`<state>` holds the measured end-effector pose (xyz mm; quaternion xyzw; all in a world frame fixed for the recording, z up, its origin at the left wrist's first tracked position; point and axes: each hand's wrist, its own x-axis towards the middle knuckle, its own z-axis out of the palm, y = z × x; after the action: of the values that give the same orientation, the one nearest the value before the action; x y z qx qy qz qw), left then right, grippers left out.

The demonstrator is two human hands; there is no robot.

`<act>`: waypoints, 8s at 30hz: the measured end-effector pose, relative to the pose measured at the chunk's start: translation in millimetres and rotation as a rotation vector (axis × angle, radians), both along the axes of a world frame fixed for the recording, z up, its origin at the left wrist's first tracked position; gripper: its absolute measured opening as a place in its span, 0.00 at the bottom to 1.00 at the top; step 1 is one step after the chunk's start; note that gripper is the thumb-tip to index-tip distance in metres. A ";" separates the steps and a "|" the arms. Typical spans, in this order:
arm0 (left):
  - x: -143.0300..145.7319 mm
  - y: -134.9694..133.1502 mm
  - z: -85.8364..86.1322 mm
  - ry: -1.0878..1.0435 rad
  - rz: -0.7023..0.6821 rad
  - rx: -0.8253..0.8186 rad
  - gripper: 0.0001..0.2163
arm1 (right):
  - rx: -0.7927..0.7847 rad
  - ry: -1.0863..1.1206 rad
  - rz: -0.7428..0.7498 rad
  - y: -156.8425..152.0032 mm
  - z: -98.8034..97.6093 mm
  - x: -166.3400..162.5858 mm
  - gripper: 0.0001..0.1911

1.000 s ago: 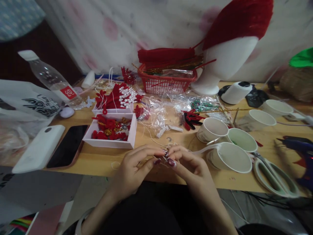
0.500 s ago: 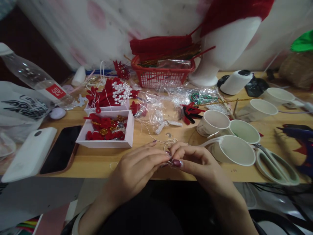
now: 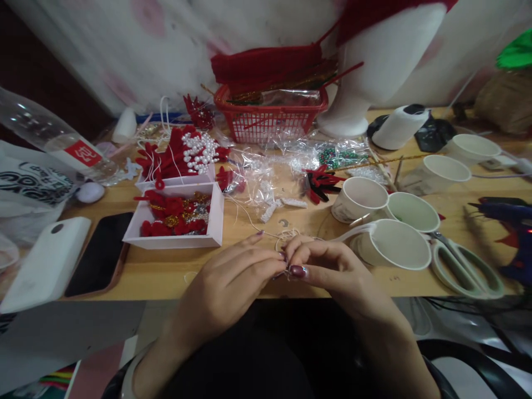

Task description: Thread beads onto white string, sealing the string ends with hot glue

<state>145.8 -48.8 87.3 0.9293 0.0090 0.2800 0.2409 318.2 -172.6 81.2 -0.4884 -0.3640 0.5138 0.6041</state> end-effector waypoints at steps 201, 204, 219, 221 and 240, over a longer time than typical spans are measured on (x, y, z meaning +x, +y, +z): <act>5.5 -4.6 -10.4 -0.100 0.083 -0.031 0.08 | -0.079 0.178 -0.022 -17.0 -12.1 -23.4 0.13; 8.2 -5.5 -12.6 -0.126 0.026 -0.145 0.07 | -0.062 0.187 -0.030 -16.5 -11.9 -25.8 0.13; 14.7 -6.3 -6.4 -0.022 0.032 -0.162 0.07 | 0.034 -0.164 -0.297 -5.8 -10.6 -43.5 0.11; 13.5 -6.7 -7.5 -0.015 0.051 -0.152 0.07 | 0.062 -0.325 -0.347 -7.9 -10.9 -45.8 0.09; -36.4 7.0 -14.1 -0.662 0.658 -0.516 0.13 | 0.128 -0.506 -0.772 -38.4 -24.8 -37.0 0.02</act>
<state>109.4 -41.7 73.2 0.6498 0.2920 0.6077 0.3511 281.2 -211.0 56.4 -0.6599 -0.3223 0.0925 0.6724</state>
